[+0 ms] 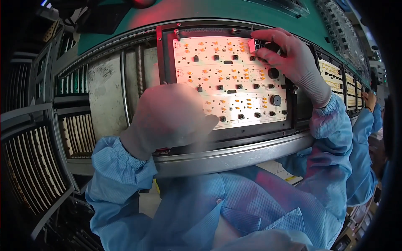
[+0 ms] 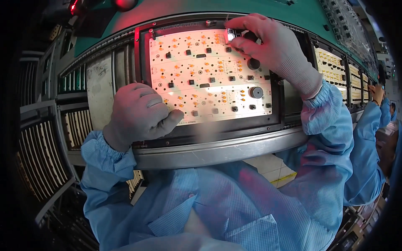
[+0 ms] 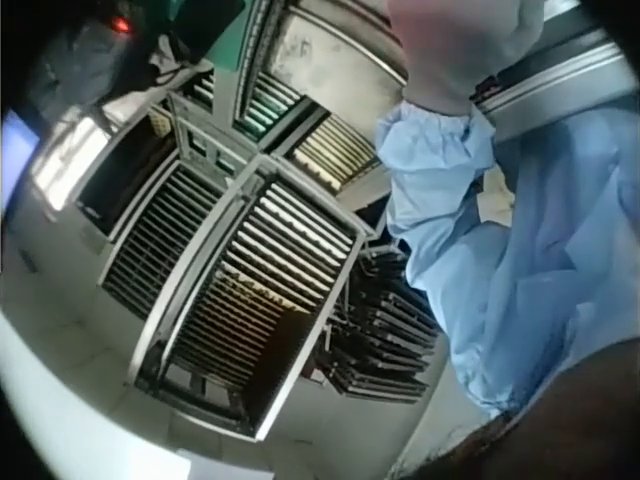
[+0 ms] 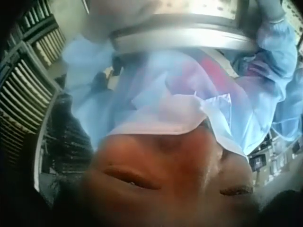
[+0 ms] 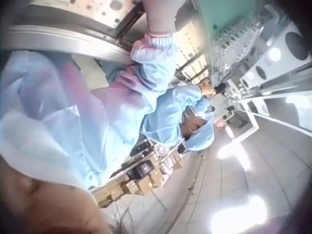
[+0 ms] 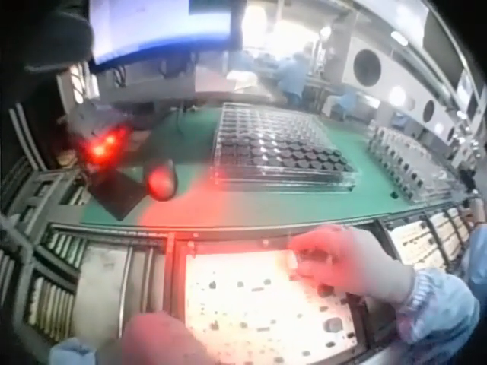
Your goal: Assemble and inspect electronic circuit boards on a production line.
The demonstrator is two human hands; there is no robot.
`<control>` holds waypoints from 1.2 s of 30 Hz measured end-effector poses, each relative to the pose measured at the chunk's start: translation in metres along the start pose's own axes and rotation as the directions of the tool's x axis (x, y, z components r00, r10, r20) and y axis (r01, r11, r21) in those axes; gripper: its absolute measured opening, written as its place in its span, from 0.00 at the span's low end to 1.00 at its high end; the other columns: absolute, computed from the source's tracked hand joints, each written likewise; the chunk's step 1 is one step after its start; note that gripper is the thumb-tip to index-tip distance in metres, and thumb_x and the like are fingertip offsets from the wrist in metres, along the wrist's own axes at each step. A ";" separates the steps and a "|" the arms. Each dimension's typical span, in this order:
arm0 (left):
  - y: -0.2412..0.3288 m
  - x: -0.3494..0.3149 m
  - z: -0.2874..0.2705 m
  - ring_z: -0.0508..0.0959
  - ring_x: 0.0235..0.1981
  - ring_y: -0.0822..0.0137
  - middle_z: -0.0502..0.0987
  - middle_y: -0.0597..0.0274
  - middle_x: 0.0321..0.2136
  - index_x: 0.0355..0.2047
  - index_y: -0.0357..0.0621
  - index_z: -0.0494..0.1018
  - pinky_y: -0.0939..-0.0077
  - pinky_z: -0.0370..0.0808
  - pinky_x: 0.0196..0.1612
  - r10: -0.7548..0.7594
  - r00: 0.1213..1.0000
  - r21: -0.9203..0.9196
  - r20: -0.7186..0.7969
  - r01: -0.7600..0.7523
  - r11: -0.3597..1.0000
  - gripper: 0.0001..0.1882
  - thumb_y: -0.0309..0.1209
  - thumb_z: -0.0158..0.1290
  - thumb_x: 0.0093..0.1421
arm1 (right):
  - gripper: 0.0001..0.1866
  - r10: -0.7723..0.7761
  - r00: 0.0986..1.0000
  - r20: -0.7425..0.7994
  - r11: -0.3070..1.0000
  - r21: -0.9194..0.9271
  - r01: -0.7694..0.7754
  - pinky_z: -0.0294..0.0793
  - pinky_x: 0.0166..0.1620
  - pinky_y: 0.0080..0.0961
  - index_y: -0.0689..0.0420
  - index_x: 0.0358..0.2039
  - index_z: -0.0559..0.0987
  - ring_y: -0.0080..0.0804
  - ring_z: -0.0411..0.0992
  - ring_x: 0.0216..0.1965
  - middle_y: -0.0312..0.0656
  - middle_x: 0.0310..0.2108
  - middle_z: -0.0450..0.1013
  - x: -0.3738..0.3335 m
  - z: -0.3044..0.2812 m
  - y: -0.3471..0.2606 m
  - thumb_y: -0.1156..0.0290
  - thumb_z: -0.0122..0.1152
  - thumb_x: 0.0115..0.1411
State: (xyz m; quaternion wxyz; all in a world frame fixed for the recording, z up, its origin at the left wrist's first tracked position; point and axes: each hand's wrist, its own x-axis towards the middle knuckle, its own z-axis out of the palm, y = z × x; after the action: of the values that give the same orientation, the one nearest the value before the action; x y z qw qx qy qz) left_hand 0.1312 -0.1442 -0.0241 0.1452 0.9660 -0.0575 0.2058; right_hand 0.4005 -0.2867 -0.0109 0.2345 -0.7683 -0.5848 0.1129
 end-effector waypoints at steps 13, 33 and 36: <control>-0.002 -0.006 0.004 0.76 0.17 0.65 0.68 0.66 0.12 0.10 0.49 0.69 0.72 0.74 0.22 -0.014 1.000 -0.063 -0.027 0.012 0.998 0.19 0.38 0.66 0.48 | 0.18 0.122 0.991 0.053 0.942 0.307 -0.133 0.77 0.37 0.20 0.52 0.52 0.79 0.21 0.78 0.36 0.35 0.40 0.78 0.002 0.007 0.005 0.64 0.64 0.61; 0.000 -0.014 -0.002 0.78 0.22 0.64 0.70 0.65 0.14 0.12 0.49 0.71 0.72 0.79 0.28 0.026 0.995 -0.064 -0.097 -0.032 0.997 0.16 0.40 0.65 0.47 | 0.19 0.037 0.991 0.131 0.953 -0.303 0.004 0.75 0.38 0.25 0.51 0.51 0.79 0.31 0.77 0.34 0.37 0.43 0.77 0.013 -0.008 -0.025 0.63 0.65 0.58; 0.000 -0.015 -0.002 0.79 0.24 0.64 0.71 0.66 0.15 0.13 0.50 0.72 0.71 0.79 0.30 0.025 0.996 -0.064 -0.081 -0.030 0.997 0.15 0.40 0.65 0.46 | 0.18 0.043 0.986 0.161 0.958 -0.285 0.005 0.74 0.39 0.24 0.52 0.49 0.80 0.31 0.77 0.34 0.38 0.42 0.77 0.017 -0.012 -0.022 0.64 0.66 0.58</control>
State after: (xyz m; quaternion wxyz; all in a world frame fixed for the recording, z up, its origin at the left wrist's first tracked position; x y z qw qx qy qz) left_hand 0.1164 -0.1423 -0.0285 0.1760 0.9509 -0.0718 0.2442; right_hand 0.3921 -0.2686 0.0124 0.0712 -0.7876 -0.6049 0.0933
